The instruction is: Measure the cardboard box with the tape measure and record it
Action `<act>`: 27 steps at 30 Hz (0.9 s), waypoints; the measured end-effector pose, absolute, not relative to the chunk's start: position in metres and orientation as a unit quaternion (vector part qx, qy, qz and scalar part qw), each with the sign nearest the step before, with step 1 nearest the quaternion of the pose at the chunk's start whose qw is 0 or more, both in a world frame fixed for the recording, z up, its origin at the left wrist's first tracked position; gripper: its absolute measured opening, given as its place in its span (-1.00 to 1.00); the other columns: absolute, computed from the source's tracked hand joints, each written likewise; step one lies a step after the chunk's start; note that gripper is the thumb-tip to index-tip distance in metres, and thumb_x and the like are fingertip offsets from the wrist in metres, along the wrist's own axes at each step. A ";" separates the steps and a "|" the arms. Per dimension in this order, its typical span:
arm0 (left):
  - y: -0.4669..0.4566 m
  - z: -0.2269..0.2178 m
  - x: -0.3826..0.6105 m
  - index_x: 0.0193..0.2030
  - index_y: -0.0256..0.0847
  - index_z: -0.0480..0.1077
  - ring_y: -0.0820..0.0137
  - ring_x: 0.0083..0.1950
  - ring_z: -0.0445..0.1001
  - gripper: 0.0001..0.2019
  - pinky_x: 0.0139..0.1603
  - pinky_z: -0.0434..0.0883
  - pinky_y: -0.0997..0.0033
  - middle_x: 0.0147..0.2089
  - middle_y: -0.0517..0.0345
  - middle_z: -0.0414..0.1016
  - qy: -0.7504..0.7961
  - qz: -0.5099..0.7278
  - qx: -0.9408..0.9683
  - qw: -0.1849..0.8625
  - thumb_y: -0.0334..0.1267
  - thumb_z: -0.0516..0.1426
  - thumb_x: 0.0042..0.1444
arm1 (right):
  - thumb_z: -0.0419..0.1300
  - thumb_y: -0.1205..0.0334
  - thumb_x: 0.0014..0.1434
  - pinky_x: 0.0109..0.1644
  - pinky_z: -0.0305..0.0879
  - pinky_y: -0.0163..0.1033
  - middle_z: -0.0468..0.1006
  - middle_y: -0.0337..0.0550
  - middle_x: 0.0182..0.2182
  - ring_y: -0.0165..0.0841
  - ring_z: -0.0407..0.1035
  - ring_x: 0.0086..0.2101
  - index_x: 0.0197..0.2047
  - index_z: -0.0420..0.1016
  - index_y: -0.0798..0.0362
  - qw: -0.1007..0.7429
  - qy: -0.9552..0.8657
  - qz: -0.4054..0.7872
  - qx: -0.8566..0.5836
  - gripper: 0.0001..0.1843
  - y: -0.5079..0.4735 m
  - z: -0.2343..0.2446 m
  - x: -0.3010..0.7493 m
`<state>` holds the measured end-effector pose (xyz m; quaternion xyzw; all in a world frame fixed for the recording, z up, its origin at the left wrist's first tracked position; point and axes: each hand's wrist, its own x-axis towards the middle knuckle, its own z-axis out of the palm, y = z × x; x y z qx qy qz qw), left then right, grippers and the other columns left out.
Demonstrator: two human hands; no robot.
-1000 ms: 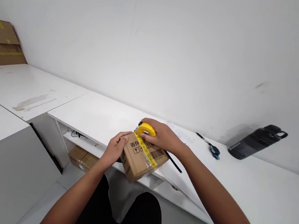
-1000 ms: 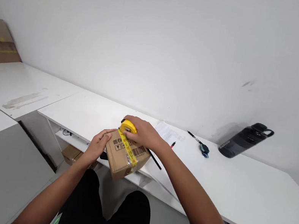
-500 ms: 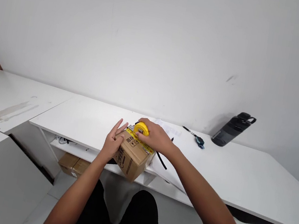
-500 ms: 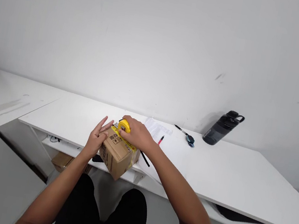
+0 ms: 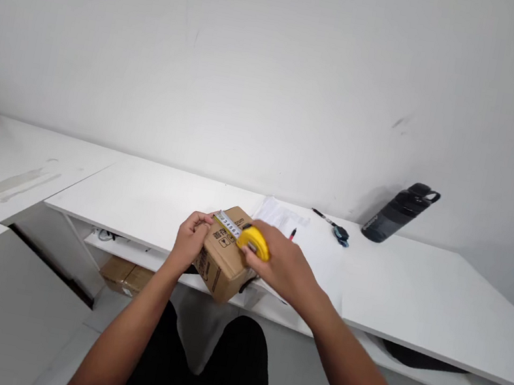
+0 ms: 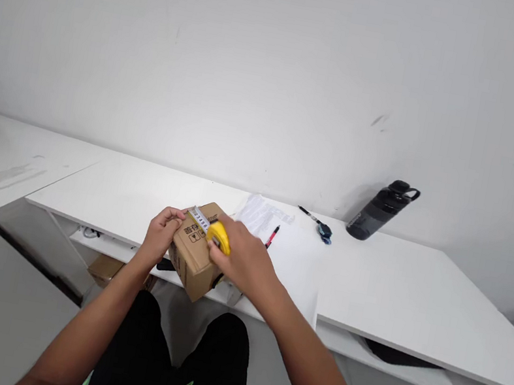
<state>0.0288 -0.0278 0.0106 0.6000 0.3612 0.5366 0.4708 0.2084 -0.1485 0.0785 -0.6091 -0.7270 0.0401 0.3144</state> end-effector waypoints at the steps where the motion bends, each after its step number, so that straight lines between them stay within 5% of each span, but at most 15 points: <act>1: -0.029 0.012 0.029 -0.37 -0.15 0.33 0.22 0.04 0.49 -0.92 0.03 0.40 0.22 -0.03 0.10 0.57 0.362 0.535 0.599 0.473 -0.24 0.08 -0.02 | 0.10 0.10 0.21 -0.24 0.37 -0.19 0.53 -0.07 -0.06 -0.23 0.48 -0.21 0.19 0.26 -0.03 0.321 -0.720 0.036 -0.614 -0.52 -0.161 0.074 0.214; 6: -0.028 0.014 0.028 -0.40 -0.15 0.34 0.19 0.08 0.48 -0.93 0.05 0.39 0.18 0.01 0.08 0.57 0.343 0.531 0.589 0.503 -0.24 0.08 -0.04 | 0.16 0.07 0.20 -0.30 0.42 -0.27 0.57 -0.14 -0.10 -0.31 0.51 -0.31 0.14 0.30 -0.07 0.352 -0.667 0.035 -0.655 -0.56 -0.212 0.049 0.241; 15: -0.014 0.007 0.025 -0.40 -0.18 0.34 0.13 0.15 0.45 -0.93 0.16 0.30 0.09 0.05 -0.04 0.55 0.329 0.564 0.550 0.520 -0.25 0.11 -0.02 | 0.19 0.14 0.16 -0.12 0.48 -0.23 0.59 -0.04 -0.09 -0.27 0.53 -0.18 0.09 0.37 0.06 0.473 -0.609 -0.003 -0.636 -0.57 -0.203 -0.030 0.200; 22: -0.023 0.006 0.027 -0.38 -0.17 0.33 0.16 0.16 0.45 -0.94 0.18 0.30 0.08 0.10 -0.06 0.52 0.319 0.551 0.580 0.508 -0.27 0.07 0.02 | 0.29 -0.03 0.05 -0.04 0.43 -0.11 0.52 0.04 -0.03 -0.18 0.45 -0.09 0.08 0.40 0.09 0.663 -0.359 0.009 -0.657 -0.42 -0.196 -0.058 0.166; 27: -0.027 0.003 0.027 -0.37 -0.16 0.32 0.18 0.17 0.44 -0.95 0.16 0.34 0.12 0.11 0.00 0.52 0.323 0.574 0.580 0.479 -0.30 0.05 0.04 | 0.33 -0.03 0.05 -0.36 0.42 -0.27 0.50 -0.10 -0.10 -0.39 0.43 -0.38 0.17 0.30 0.00 0.779 -0.213 0.212 -0.550 -0.34 -0.218 -0.056 0.158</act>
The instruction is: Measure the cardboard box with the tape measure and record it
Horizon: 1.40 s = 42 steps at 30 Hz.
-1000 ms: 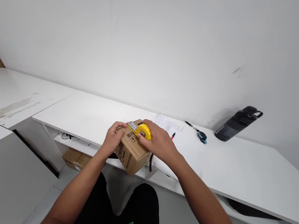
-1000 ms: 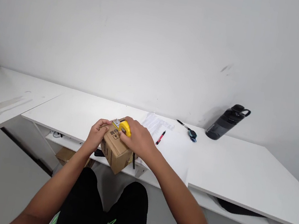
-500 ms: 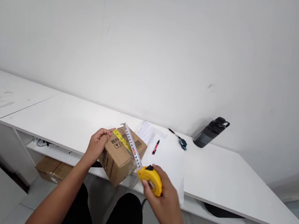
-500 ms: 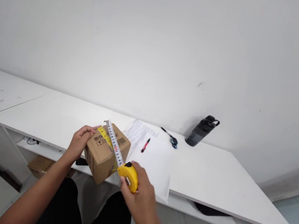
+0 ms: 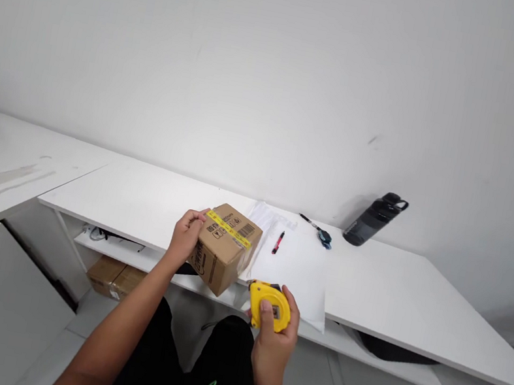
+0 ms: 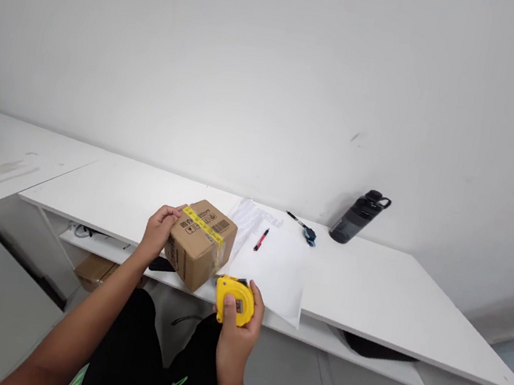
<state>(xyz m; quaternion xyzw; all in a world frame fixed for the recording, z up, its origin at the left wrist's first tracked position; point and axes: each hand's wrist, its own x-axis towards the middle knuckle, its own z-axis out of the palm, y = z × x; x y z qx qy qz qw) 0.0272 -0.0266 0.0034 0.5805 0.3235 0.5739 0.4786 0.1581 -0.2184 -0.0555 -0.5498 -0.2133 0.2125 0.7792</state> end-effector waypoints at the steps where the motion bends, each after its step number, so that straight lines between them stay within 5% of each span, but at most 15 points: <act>1: -0.028 0.002 0.026 -0.36 -0.15 0.32 0.20 0.18 0.43 -0.95 0.17 0.33 0.13 0.11 0.03 0.51 0.331 0.582 0.580 0.464 -0.30 0.04 0.05 | 0.32 -0.04 0.06 -0.45 0.37 -0.32 0.52 -0.16 -0.18 -0.44 0.39 -0.47 0.15 0.30 -0.02 0.795 -0.192 0.277 -0.504 -0.37 -0.224 -0.057 0.157; 4: -0.036 -0.004 0.026 -0.29 -0.13 0.32 0.26 0.20 0.40 -0.92 0.22 0.29 0.17 0.13 0.05 0.48 0.369 0.626 0.565 0.390 -0.30 0.01 0.14 | 0.30 -0.07 0.09 -0.65 0.16 -0.42 0.53 -0.25 -0.39 -0.54 0.24 -0.66 -0.07 0.43 0.01 0.796 -0.115 0.464 -0.372 -0.57 -0.244 -0.073 0.157; 8: -0.051 -0.006 0.038 -0.11 -0.15 0.36 0.27 0.34 0.20 -0.81 0.34 0.15 0.18 0.29 -0.06 0.25 0.427 0.686 0.537 0.242 -0.21 -0.04 0.28 | 0.33 -0.03 0.08 -0.66 0.05 -0.50 0.60 -0.17 -0.36 -0.64 0.14 -0.68 -0.18 0.51 0.07 0.721 -0.001 0.661 -0.208 -0.64 -0.278 -0.125 0.155; 12: -0.074 0.001 0.057 0.11 -0.13 0.39 0.08 0.48 -0.22 -0.59 0.42 -0.11 -0.05 0.47 -0.05 -0.18 0.470 0.632 0.580 0.206 -0.01 -0.09 0.32 | 0.45 0.03 -0.08 -0.45 0.22 -0.47 0.59 -0.32 -0.38 -0.61 0.27 -0.55 -0.17 0.56 -0.06 0.722 0.054 0.680 -0.119 -0.61 -0.316 -0.204 0.149; 15: -0.108 0.000 0.065 0.30 -0.06 0.22 0.08 0.50 -0.36 -0.48 0.43 -0.18 -0.08 0.51 0.04 -0.35 0.391 0.632 0.637 0.203 0.09 -0.13 0.32 | 0.43 -0.03 -0.06 -0.54 0.03 -0.48 0.45 -0.40 -0.54 -0.64 0.12 -0.63 -0.23 0.59 -0.09 0.740 0.016 0.667 -0.085 -0.67 -0.336 -0.251 0.148; 18: -0.153 -0.005 0.064 0.28 -0.08 0.24 0.10 0.45 -0.03 -0.42 0.40 0.03 -0.01 0.45 -0.03 -0.04 0.242 0.618 0.696 0.274 0.18 -0.12 0.27 | 0.38 -0.14 -0.03 -0.59 -0.14 -0.46 0.27 -0.43 -0.61 -0.64 -0.09 -0.67 -0.22 0.59 -0.07 0.748 0.000 0.659 -0.078 -0.61 -0.347 -0.261 0.148; 21: -0.190 0.009 0.057 0.22 -0.11 0.29 0.11 0.18 0.40 -0.35 0.25 0.28 0.01 0.19 -0.10 0.41 0.126 0.530 0.691 0.476 0.24 -0.25 0.27 | 0.35 -0.10 0.02 -0.60 -0.17 -0.45 0.14 -0.45 -0.64 -0.61 -0.16 -0.67 -0.19 0.57 -0.08 0.744 0.027 0.659 -0.106 -0.65 -0.348 -0.240 0.145; 23: -0.203 0.029 0.050 0.18 -0.13 0.35 0.10 0.06 0.49 -0.27 0.20 0.32 -0.01 0.03 -0.09 0.53 0.079 0.464 0.678 0.565 0.28 -0.34 0.24 | 0.33 -0.06 0.04 -0.59 -0.18 -0.45 0.08 -0.46 -0.66 -0.60 -0.18 -0.67 -0.18 0.55 -0.07 0.731 0.038 0.669 -0.130 -0.67 -0.343 -0.221 0.142; 28: -0.195 0.050 0.041 0.07 -0.11 0.48 0.04 0.15 0.42 -0.33 0.29 0.21 0.01 0.02 -0.05 0.54 0.074 0.332 0.764 0.548 0.34 -0.10 0.14 | 0.25 -0.17 0.09 -0.61 -0.20 -0.45 0.07 -0.47 -0.69 -0.60 -0.18 -0.69 -0.18 0.52 -0.04 0.695 0.020 0.701 -0.160 -0.60 -0.328 -0.198 0.136; 31: -0.190 0.002 0.043 0.22 -0.06 0.36 0.03 0.29 0.27 -0.34 0.34 0.12 0.00 0.27 -0.07 0.34 0.141 0.190 0.780 0.579 0.28 0.07 0.09 | 0.17 -0.29 0.11 -0.64 -0.16 -0.43 0.14 -0.45 -0.70 -0.58 -0.15 -0.72 -0.18 0.53 -0.03 0.675 -0.029 0.717 -0.171 -0.50 -0.316 -0.195 0.139; 34: -0.193 -0.075 0.046 0.40 0.01 0.03 0.01 0.43 0.00 -0.10 0.35 0.06 -0.06 0.44 -0.10 0.03 0.218 0.096 0.701 0.673 0.30 0.17 -0.02 | 0.10 -0.37 0.11 -0.59 0.08 -0.36 0.28 -0.35 -0.68 -0.50 0.11 -0.70 -0.19 0.55 -0.01 0.661 -0.088 0.703 -0.247 -0.41 -0.300 -0.190 0.142; 38: -0.193 -0.136 0.052 0.26 0.01 0.24 0.01 0.16 0.38 -0.23 0.16 0.29 0.02 0.20 -0.14 0.34 0.250 0.151 0.582 0.759 0.30 0.19 -0.06 | 0.08 -0.42 0.09 -0.25 0.35 -0.19 0.55 -0.14 -0.39 -0.29 0.45 -0.38 0.00 0.51 -0.01 0.670 -0.203 0.582 -0.414 -0.30 -0.282 -0.169 0.152; 42: -0.163 -0.097 0.061 -0.08 -0.05 0.45 0.02 0.09 0.41 -0.46 0.05 0.37 0.10 0.11 -0.07 0.38 0.171 0.223 0.599 0.750 0.22 0.27 -0.12 | 0.03 -0.30 0.20 -0.24 0.33 -0.21 0.57 -0.17 -0.45 -0.31 0.42 -0.43 -0.14 0.58 -0.01 0.594 -0.435 0.364 -0.570 -0.43 -0.258 -0.126 0.191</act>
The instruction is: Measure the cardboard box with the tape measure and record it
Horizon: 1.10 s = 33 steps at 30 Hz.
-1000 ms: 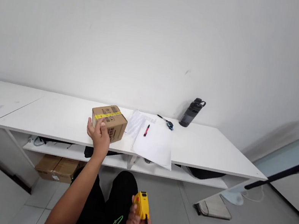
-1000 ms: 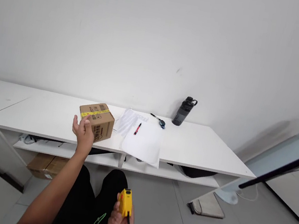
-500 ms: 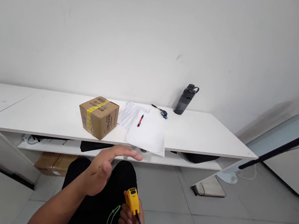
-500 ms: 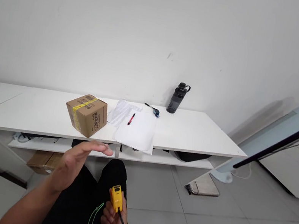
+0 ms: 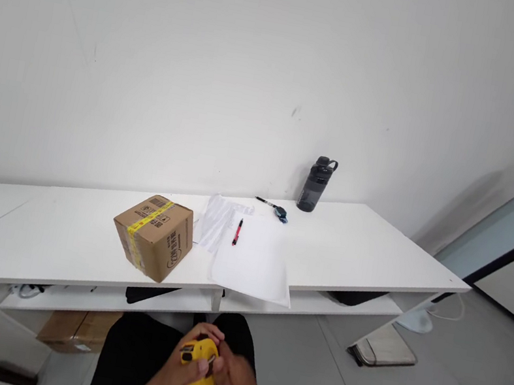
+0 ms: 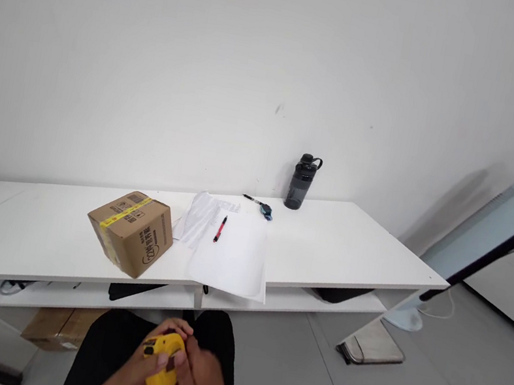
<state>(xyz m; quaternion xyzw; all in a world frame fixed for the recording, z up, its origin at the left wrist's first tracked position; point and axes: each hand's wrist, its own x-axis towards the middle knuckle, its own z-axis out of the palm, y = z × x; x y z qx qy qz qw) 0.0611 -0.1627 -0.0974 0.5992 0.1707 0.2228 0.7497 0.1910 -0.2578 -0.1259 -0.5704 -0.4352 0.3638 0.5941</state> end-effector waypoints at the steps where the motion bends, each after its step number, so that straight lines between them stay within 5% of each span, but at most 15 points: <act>1: -0.149 -0.078 0.065 -0.07 -0.06 0.44 0.01 0.12 0.39 -0.45 0.06 0.38 0.11 0.13 -0.08 0.37 0.131 0.205 0.624 0.743 0.19 0.30 -0.16 | -0.01 -0.28 0.23 -0.28 0.32 -0.23 0.53 -0.20 -0.53 -0.33 0.38 -0.48 -0.23 0.60 -0.02 0.573 -0.477 0.304 -0.593 -0.44 -0.246 -0.111 0.208; 4: -0.100 -0.022 0.085 0.00 -0.12 0.38 0.04 0.12 0.42 -0.45 0.03 0.40 0.10 0.19 -0.14 0.32 0.046 0.159 0.678 0.716 0.13 0.28 -0.08 | -0.17 -0.21 0.31 -0.23 0.31 -0.24 0.58 -0.14 -0.42 -0.30 0.43 -0.38 -0.16 0.57 0.03 0.580 -0.443 0.122 -0.673 -0.38 -0.189 -0.061 0.271; 6: -0.067 0.001 0.107 0.01 -0.14 0.34 0.12 0.01 0.49 -0.51 -0.07 0.44 0.16 0.10 -0.12 0.41 0.073 0.156 0.732 0.660 0.05 0.25 -0.01 | -0.22 -0.15 0.35 -0.12 0.29 -0.23 0.60 -0.07 -0.26 -0.26 0.45 -0.22 -0.04 0.51 0.06 0.513 -0.410 0.059 -0.751 -0.39 -0.139 -0.033 0.312; 8: -0.037 0.007 0.132 -0.16 -0.17 0.39 0.19 -0.15 0.52 -0.63 -0.18 0.43 0.24 -0.11 -0.03 0.51 0.152 0.144 0.822 0.529 -0.01 0.25 -0.03 | -0.18 -0.09 0.35 -0.05 0.26 -0.18 0.55 0.04 -0.06 -0.19 0.42 -0.07 0.15 0.37 0.10 0.367 -0.401 0.081 -0.836 -0.42 -0.090 -0.019 0.342; 11: -0.003 -0.004 0.164 -0.12 -0.12 0.39 0.19 -0.33 0.50 -0.56 -0.29 0.38 0.27 -0.34 0.12 0.50 0.259 0.132 0.896 0.336 -0.08 0.30 -0.17 | 0.02 0.01 0.28 -0.02 0.24 -0.11 0.48 0.24 0.03 -0.07 0.40 -0.01 0.29 0.19 0.24 0.306 -0.415 0.110 -0.850 -0.37 -0.036 -0.023 0.360; 16: 0.026 -0.029 0.192 -0.06 -0.11 0.38 0.09 -0.17 0.50 -0.55 -0.21 0.37 0.23 -0.20 0.03 0.50 0.269 0.160 0.927 0.205 -0.04 0.27 -0.12 | 0.09 0.30 0.18 0.01 0.22 -0.16 0.54 0.09 -0.01 -0.14 0.40 -0.02 0.20 0.36 0.08 0.281 -0.465 0.147 -0.826 -0.50 -0.005 -0.046 0.373; 22: 0.052 -0.051 0.211 0.05 -0.13 0.33 0.15 0.07 0.38 -0.53 0.04 0.33 0.18 0.04 0.01 0.42 0.259 0.265 0.902 0.223 -0.11 0.24 -0.03 | 0.03 0.29 0.17 -0.17 0.29 -0.27 0.63 -0.10 -0.33 -0.31 0.47 -0.29 -0.14 0.57 0.11 0.316 -0.502 0.225 -0.773 -0.69 0.000 -0.034 0.420; 26: 0.063 -0.057 0.213 0.01 -0.11 0.37 0.17 0.04 0.38 -0.57 0.07 0.31 0.18 0.02 0.06 0.43 0.230 0.278 0.906 0.222 -0.15 0.26 -0.04 | 0.14 0.25 0.08 -0.16 0.29 -0.28 0.62 -0.15 -0.24 -0.34 0.45 -0.24 -0.08 0.53 0.05 0.389 -0.515 0.242 -0.725 -0.68 -0.009 -0.022 0.430; 31: 0.064 -0.057 0.212 -0.10 -0.10 0.41 0.18 0.00 0.38 -0.69 0.03 0.32 0.20 -0.05 0.09 0.45 0.219 0.294 0.903 0.226 -0.14 0.25 -0.01 | 0.23 0.14 0.02 -0.15 0.30 -0.21 0.59 0.05 -0.10 -0.26 0.45 -0.13 0.01 0.40 0.09 0.543 -0.476 0.363 -0.588 -0.54 -0.024 -0.021 0.430; 33: 0.063 -0.057 0.212 -0.13 -0.11 0.41 0.19 -0.03 0.38 -0.71 0.00 0.32 0.21 -0.08 0.10 0.45 0.225 0.290 0.904 0.219 -0.14 0.25 -0.01 | 0.29 0.07 -0.01 -0.18 0.28 -0.23 0.61 0.02 -0.19 -0.30 0.46 -0.21 -0.07 0.37 0.09 0.588 -0.441 0.325 -0.596 -0.55 -0.024 -0.026 0.427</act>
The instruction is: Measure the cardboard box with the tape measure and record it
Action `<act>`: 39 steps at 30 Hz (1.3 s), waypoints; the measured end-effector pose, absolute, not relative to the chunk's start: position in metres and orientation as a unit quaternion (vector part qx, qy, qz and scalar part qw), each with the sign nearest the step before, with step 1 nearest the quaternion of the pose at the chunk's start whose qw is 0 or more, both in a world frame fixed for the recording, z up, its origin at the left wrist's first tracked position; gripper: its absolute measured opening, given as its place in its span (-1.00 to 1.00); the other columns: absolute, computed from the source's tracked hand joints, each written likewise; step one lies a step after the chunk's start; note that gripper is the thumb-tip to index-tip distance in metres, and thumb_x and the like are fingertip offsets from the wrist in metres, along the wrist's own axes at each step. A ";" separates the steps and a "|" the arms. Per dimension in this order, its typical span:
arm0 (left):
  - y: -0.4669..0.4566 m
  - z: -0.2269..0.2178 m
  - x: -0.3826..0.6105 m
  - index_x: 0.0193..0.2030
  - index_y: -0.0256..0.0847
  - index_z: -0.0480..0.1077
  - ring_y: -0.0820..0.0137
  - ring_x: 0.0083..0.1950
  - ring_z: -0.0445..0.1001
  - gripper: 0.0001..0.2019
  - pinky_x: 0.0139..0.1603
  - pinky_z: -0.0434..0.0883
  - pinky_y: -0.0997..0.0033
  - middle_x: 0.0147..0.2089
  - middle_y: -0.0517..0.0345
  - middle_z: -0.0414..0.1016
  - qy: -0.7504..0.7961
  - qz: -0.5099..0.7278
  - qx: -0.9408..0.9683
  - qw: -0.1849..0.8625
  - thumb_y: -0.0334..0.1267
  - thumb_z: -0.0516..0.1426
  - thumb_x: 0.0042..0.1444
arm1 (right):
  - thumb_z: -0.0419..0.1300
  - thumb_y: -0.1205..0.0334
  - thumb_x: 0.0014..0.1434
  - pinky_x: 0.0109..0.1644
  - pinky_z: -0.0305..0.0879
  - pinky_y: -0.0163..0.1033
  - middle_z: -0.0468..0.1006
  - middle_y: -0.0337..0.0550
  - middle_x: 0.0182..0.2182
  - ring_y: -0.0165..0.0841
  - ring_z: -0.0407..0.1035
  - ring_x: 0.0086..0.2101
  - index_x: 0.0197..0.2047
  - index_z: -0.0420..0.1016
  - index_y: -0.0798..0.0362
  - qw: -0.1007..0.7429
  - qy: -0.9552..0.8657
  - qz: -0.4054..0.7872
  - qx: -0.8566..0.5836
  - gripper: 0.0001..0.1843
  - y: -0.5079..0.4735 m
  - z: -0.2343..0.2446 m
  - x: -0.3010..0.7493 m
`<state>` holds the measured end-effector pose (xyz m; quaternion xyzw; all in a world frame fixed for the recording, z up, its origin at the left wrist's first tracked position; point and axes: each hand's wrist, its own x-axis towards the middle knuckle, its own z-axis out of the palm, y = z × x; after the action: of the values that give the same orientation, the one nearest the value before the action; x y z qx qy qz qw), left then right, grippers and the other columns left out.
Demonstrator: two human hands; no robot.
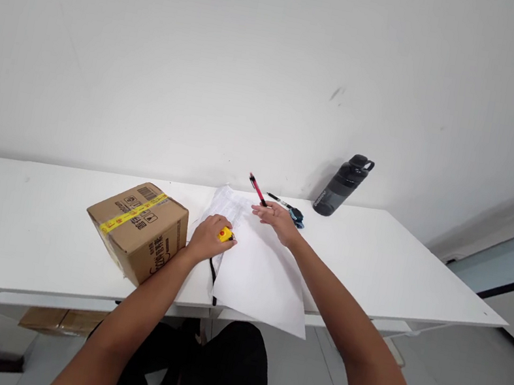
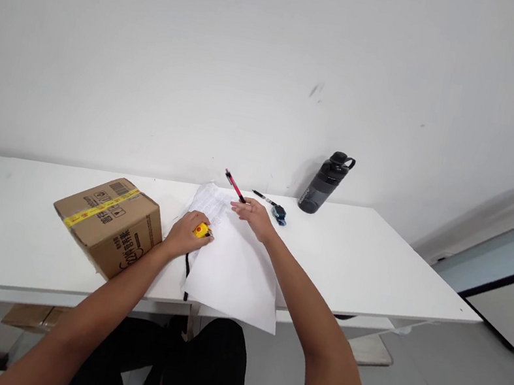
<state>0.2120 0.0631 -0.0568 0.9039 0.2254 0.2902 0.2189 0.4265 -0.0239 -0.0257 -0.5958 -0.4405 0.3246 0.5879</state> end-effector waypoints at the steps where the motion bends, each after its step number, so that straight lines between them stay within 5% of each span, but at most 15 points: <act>1: 0.063 -0.056 0.212 -0.14 -0.11 0.40 0.20 -0.04 0.38 -0.72 -0.02 0.32 0.22 -0.09 0.10 0.44 0.227 0.289 0.904 0.216 -0.14 0.25 -0.01 | 0.29 0.02 -0.01 -0.21 0.26 -0.25 0.61 -0.05 -0.30 -0.33 0.45 -0.29 -0.14 0.37 0.08 0.604 -0.425 0.287 -0.610 -0.58 -0.023 -0.029 0.424; 4: 0.062 -0.056 0.213 -0.17 -0.10 0.39 0.21 -0.04 0.39 -0.74 -0.04 0.32 0.24 -0.10 0.11 0.44 0.238 0.295 0.899 0.219 -0.12 0.23 0.01 | 0.12 -0.20 0.13 -0.32 0.19 -0.29 0.42 -0.28 -0.59 -0.42 0.28 -0.50 -0.35 0.37 0.05 0.607 -0.417 0.211 -0.642 -0.56 -0.017 -0.045 0.409; 8: 0.065 -0.059 0.214 -0.15 -0.11 0.37 0.25 -0.04 0.41 -0.77 -0.03 0.33 0.27 -0.10 0.11 0.44 0.285 0.329 0.862 0.261 -0.10 0.18 0.08 | -0.19 -0.21 0.27 -0.38 0.13 -0.31 0.29 -0.33 -0.62 -0.43 0.19 -0.54 -0.29 0.42 0.04 0.581 -0.438 0.256 -0.637 -0.44 -0.009 -0.067 0.389; 14: 0.072 -0.064 0.218 -0.23 -0.13 0.33 0.33 -0.17 0.43 -0.77 -0.12 0.35 0.33 -0.20 0.17 0.46 0.342 0.386 0.788 0.336 -0.03 0.15 0.12 | 0.08 -0.09 0.15 -0.30 0.15 -0.28 0.36 -0.28 -0.55 -0.40 0.23 -0.44 -0.51 0.35 0.04 0.547 -0.432 0.230 -0.679 -0.61 -0.005 -0.075 0.381; 28: 0.080 -0.074 0.221 -0.40 -0.13 0.30 0.43 -0.37 0.33 -0.70 -0.33 0.29 0.44 -0.45 0.29 0.32 0.378 0.424 0.724 0.392 0.04 0.10 0.16 | 0.12 -0.05 0.09 -0.37 0.14 -0.26 0.42 -0.22 -0.58 -0.36 0.27 -0.48 -0.54 0.42 0.04 0.501 -0.450 0.242 -0.698 -0.65 -0.001 -0.074 0.380; 35: 0.077 -0.073 0.217 -0.26 -0.14 0.37 0.34 -0.16 0.42 -0.79 -0.09 0.34 0.32 -0.23 0.12 0.45 0.298 0.482 0.770 0.293 -0.08 0.04 0.25 | 0.12 -0.04 0.08 -0.39 0.12 -0.25 0.42 -0.23 -0.61 -0.37 0.25 -0.50 -0.59 0.40 0.04 0.495 -0.447 0.243 -0.704 -0.63 -0.002 -0.074 0.378; 39: 0.072 -0.072 0.218 -0.18 -0.15 0.37 0.31 -0.04 0.43 -0.81 0.05 0.34 0.26 -0.13 0.07 0.47 0.256 0.480 0.775 0.321 -0.11 0.03 0.26 | 0.13 -0.04 0.09 -0.37 0.12 -0.25 0.42 -0.24 -0.59 -0.38 0.25 -0.50 -0.60 0.37 0.03 0.496 -0.454 0.249 -0.697 -0.62 -0.003 -0.076 0.379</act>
<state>0.2176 0.0725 -0.0719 0.7752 0.2562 0.4799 0.3212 0.3786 -0.0026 -0.0759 -0.6975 -0.4539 0.2485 0.4958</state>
